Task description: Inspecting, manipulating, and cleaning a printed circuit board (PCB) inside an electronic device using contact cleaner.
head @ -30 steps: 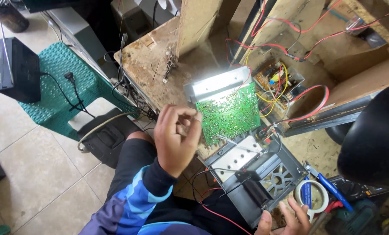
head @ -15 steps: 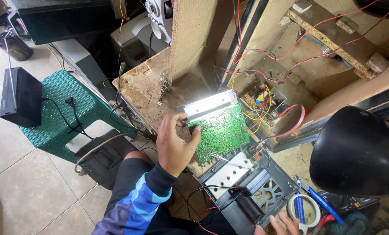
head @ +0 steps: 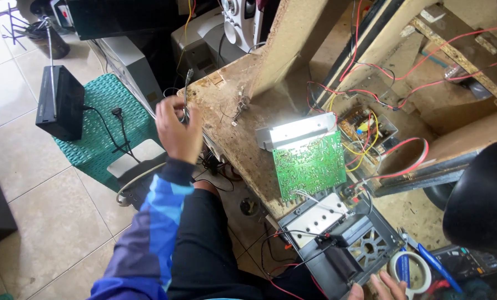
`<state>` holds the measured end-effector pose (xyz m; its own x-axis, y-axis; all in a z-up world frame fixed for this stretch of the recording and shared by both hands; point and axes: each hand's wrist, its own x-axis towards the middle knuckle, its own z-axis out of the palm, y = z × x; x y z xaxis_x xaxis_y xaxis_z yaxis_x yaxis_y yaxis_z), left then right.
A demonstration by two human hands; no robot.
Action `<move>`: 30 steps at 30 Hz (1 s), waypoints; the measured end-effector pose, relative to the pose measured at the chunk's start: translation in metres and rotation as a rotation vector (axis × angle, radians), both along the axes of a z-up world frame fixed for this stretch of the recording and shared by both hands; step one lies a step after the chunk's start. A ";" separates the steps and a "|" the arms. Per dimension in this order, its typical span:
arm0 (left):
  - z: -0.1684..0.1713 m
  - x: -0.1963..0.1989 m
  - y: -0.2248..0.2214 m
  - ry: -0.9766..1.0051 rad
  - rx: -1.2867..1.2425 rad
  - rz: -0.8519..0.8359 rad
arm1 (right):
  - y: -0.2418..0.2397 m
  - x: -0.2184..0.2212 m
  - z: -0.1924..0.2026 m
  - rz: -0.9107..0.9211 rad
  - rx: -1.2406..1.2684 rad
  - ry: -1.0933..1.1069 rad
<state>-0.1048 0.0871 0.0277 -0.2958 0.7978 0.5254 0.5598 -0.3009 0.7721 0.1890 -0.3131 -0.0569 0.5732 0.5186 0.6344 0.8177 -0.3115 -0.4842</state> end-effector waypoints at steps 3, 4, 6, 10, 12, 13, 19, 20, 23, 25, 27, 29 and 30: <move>-0.024 -0.027 0.071 0.155 -0.182 0.044 | 0.009 -0.019 0.039 0.090 0.047 -0.099; -0.037 -0.031 0.099 0.246 -0.250 0.061 | 0.012 -0.022 0.047 0.144 0.097 -0.150; -0.032 -0.029 0.114 0.244 -0.406 0.016 | 0.012 -0.030 0.057 0.120 0.140 -0.157; -0.066 -0.031 0.147 0.254 -0.419 0.006 | 0.003 -0.055 0.083 0.103 0.135 -0.107; -0.066 -0.025 0.145 0.194 -0.368 -0.006 | -0.013 -0.061 0.077 0.056 0.094 -0.088; -0.066 -0.025 0.145 0.130 -0.324 0.016 | -0.020 -0.064 0.074 0.041 0.054 -0.061; -0.058 -0.025 0.124 -0.103 0.202 -0.056 | -0.030 -0.082 0.078 -0.027 0.009 -0.009; -0.032 -0.019 0.092 -0.104 0.203 -0.050 | -0.024 -0.082 0.083 -0.021 0.010 -0.010; 0.021 -0.001 0.008 -0.796 -0.269 -0.448 | 0.002 -0.085 0.104 0.040 -0.077 -0.103; 0.031 0.011 -0.029 -1.020 -0.423 -0.588 | 0.035 -0.088 0.129 0.232 -0.180 -0.288; 0.031 0.022 -0.056 -0.947 -0.468 -0.583 | 0.071 -0.094 0.142 0.281 -0.218 -0.334; 0.024 0.034 -0.075 -0.876 -0.509 -0.584 | 0.100 -0.096 0.140 0.324 -0.253 -0.386; 0.018 0.040 -0.080 -0.574 -0.435 -0.546 | 0.112 -0.095 0.131 0.266 -0.317 -0.452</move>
